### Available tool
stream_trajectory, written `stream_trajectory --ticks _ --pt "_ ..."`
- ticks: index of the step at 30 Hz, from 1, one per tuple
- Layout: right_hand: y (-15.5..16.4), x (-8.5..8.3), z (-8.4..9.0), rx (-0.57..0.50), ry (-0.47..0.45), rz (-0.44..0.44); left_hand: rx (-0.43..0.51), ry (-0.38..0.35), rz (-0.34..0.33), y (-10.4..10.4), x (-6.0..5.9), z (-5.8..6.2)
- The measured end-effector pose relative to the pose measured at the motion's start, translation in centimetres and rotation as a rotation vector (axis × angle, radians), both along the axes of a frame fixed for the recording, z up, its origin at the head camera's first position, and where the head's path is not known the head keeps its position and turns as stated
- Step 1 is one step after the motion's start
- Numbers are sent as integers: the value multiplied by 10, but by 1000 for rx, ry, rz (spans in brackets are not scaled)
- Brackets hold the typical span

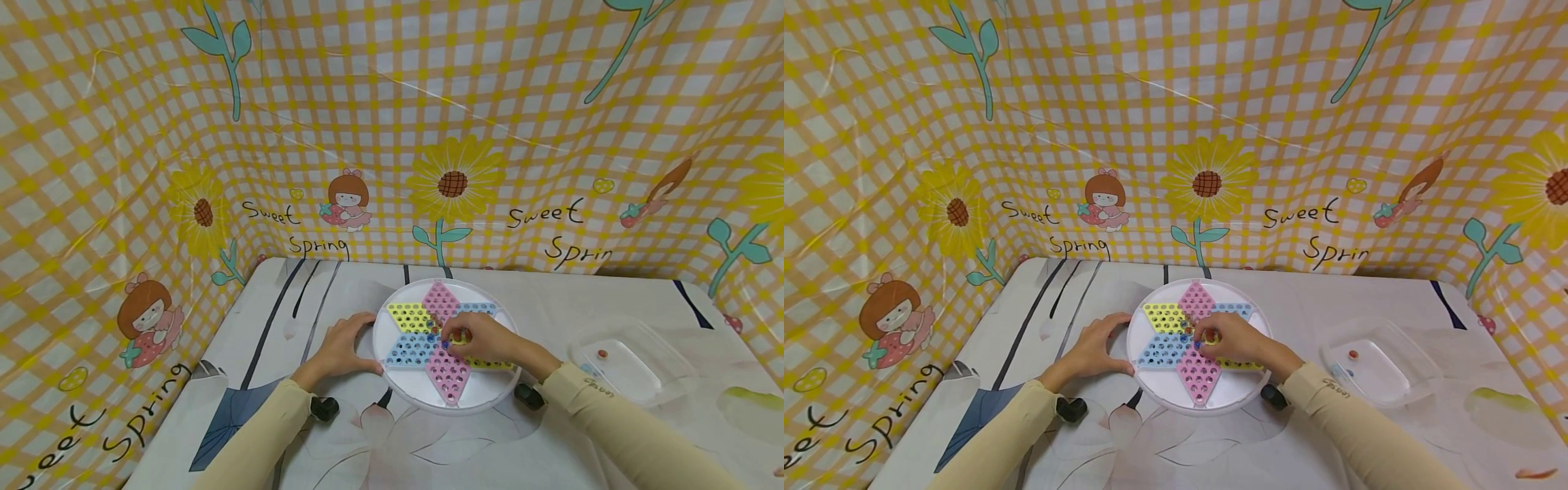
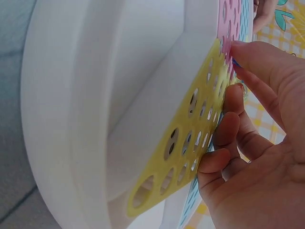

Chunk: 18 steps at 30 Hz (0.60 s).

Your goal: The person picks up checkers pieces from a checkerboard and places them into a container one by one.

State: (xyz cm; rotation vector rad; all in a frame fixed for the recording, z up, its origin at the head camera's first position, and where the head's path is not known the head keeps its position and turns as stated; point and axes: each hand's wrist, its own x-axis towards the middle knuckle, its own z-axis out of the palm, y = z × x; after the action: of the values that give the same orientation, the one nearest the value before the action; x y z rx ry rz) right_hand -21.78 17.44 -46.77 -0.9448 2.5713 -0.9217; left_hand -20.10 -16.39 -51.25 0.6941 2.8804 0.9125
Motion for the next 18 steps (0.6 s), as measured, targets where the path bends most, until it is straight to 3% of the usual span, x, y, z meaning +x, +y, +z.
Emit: stream_trajectory --ticks 18 --pt "1 2 2 -30 16 -24 18 -6 0 0 2 3"
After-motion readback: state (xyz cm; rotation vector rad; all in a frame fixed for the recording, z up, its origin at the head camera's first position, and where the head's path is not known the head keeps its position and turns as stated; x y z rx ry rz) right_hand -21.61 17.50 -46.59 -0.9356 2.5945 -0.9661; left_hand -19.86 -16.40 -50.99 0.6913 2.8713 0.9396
